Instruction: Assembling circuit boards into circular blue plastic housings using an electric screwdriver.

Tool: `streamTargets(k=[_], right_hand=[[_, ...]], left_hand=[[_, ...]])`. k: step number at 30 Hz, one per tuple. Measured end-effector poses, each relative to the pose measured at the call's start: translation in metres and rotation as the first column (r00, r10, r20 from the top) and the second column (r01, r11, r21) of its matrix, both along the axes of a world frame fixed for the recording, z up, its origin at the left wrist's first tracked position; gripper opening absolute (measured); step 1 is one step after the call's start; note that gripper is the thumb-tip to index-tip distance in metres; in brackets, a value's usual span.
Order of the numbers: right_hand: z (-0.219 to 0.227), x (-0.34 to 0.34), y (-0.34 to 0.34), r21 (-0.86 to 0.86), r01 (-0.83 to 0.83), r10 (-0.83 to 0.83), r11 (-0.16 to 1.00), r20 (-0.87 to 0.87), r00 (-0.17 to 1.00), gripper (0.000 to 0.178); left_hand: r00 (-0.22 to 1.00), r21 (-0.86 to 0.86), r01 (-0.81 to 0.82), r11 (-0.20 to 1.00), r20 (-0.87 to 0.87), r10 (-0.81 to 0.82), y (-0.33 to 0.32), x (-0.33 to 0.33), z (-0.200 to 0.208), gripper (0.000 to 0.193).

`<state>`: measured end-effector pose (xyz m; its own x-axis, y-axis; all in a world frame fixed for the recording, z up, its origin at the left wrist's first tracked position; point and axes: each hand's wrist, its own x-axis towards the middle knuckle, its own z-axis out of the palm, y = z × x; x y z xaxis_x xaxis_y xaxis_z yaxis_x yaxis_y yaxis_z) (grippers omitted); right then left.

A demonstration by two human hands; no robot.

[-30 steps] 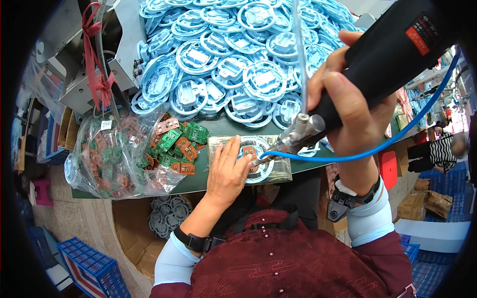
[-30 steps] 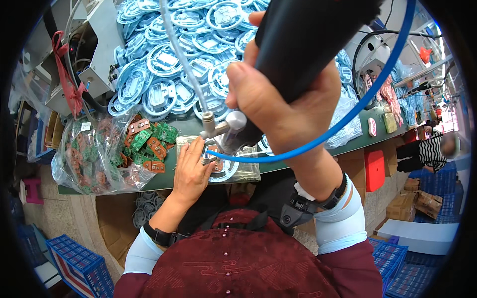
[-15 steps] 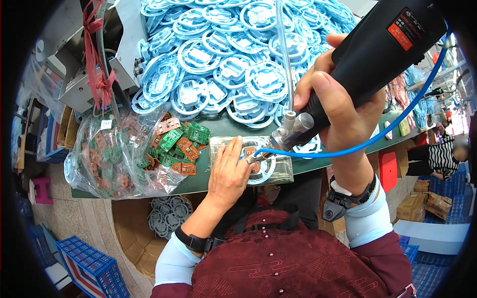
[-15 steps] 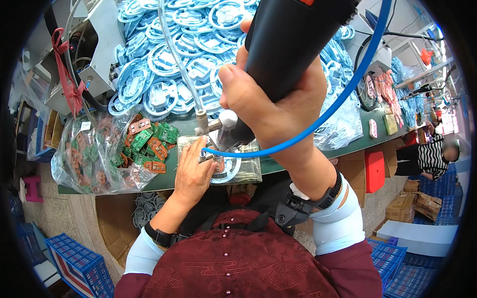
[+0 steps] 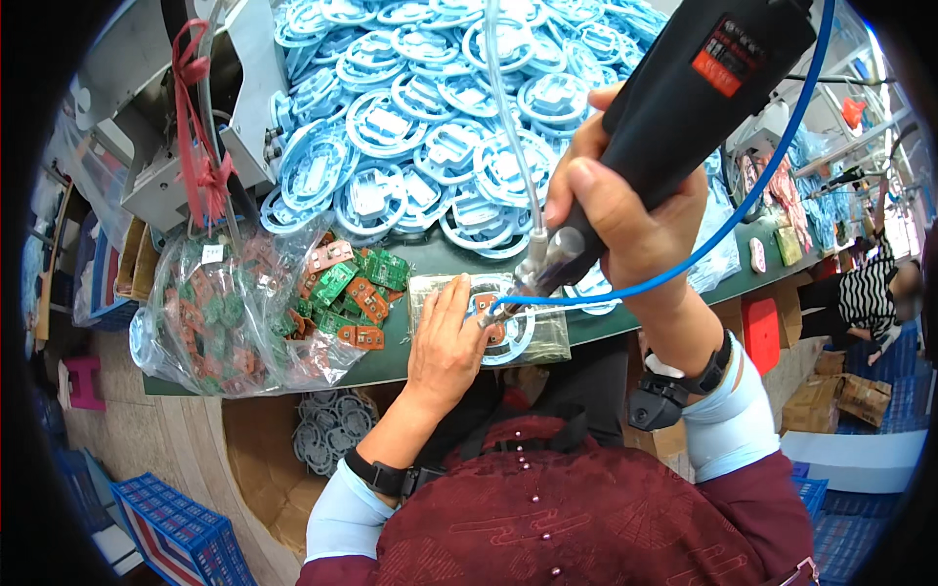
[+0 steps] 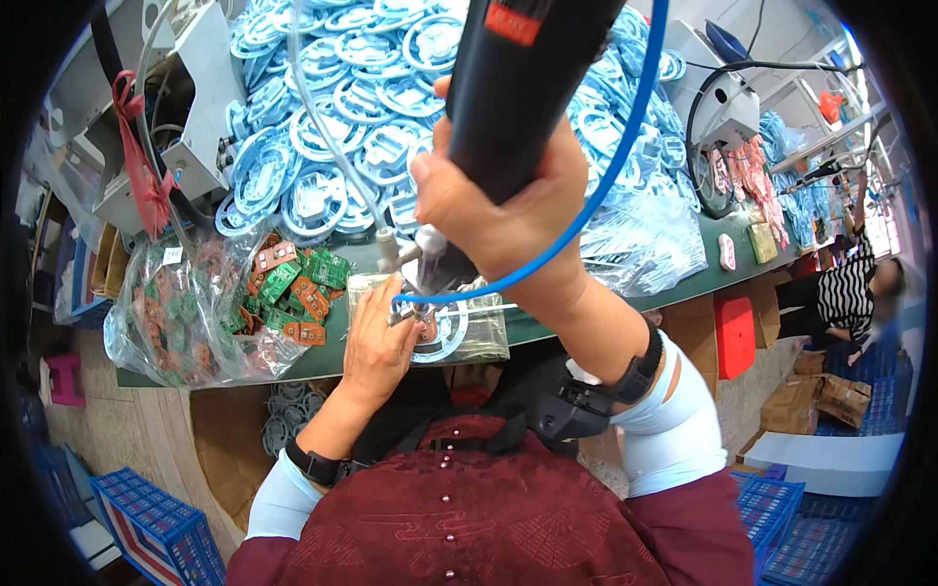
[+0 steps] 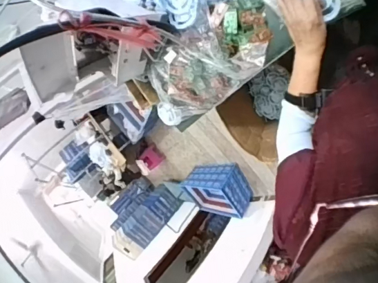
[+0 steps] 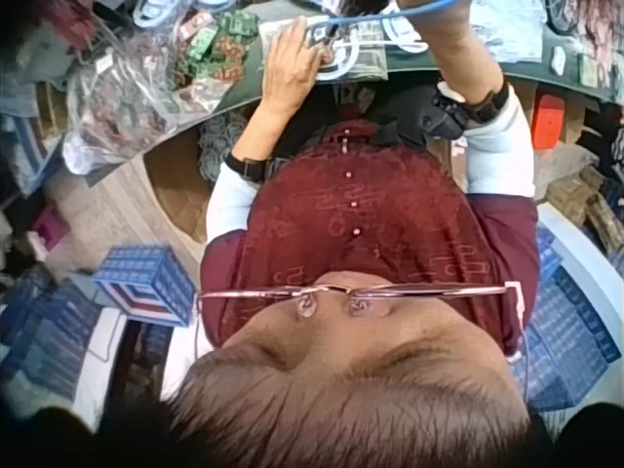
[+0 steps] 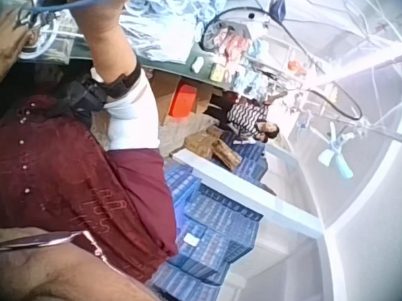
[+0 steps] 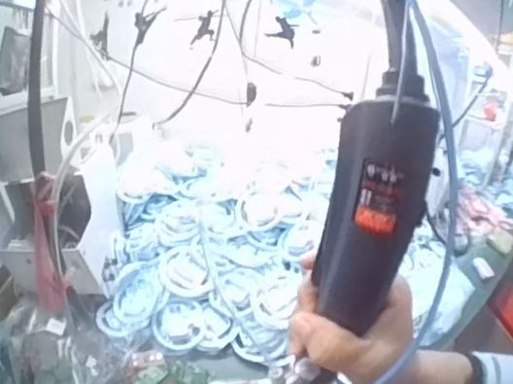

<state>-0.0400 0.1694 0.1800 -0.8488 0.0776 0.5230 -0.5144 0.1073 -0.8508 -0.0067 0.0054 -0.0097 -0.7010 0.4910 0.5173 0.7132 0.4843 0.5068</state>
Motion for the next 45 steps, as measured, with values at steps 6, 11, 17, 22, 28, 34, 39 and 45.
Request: streamTargets(k=[6,11,17,22,28,34,39,45], right_hand=[[0.036,-0.001,-0.004,0.051,0.042,-0.036,0.998,-0.121,0.992,0.045],[0.025,-0.014,-0.012,0.001,-0.04,0.04,0.999,-0.148,0.988,0.044],[0.01,-0.021,-0.008,0.016,-0.038,0.04,0.999,-0.166,0.985,0.042],[0.006,-0.023,-0.009,-0.028,-0.031,0.027,0.999,-0.134,0.991,0.042],[0.0,-0.023,-0.006,0.009,-0.004,0.005,1.0,-0.143,0.99,0.04],[-0.01,-0.024,-0.005,0.065,0.093,-0.085,0.994,-0.11,0.99,0.041],[0.034,-0.004,0.005,0.036,0.08,-0.074,0.996,-0.136,0.988,0.044],[0.026,0.024,-0.01,0.034,0.022,-0.019,0.999,-0.099,0.995,0.049]], left_hand=[[1.0,-0.056,-0.016,0.998,-0.01,0.016,-0.001,0.0,0.003,0.022],[1.0,-0.054,-0.009,0.998,0.017,0.01,-0.004,0.004,-0.001,0.025],[1.0,-0.034,-0.01,0.999,0.011,0.01,-0.003,0.004,0.003,0.03],[1.0,-0.049,-0.019,0.999,0.01,0.02,-0.003,0.004,0.003,0.03],[1.0,-0.048,-0.015,0.999,0.003,0.015,-0.003,0.004,0.004,0.029],[1.0,-0.035,-0.001,0.999,-0.016,0.0,-0.004,0.003,0.002,0.03],[0.997,-0.007,0.062,0.998,0.045,-0.062,-0.012,-0.001,0.005,0.031],[0.99,-0.039,0.134,0.99,0.049,-0.132,-0.017,-0.017,0.008,0.035]])
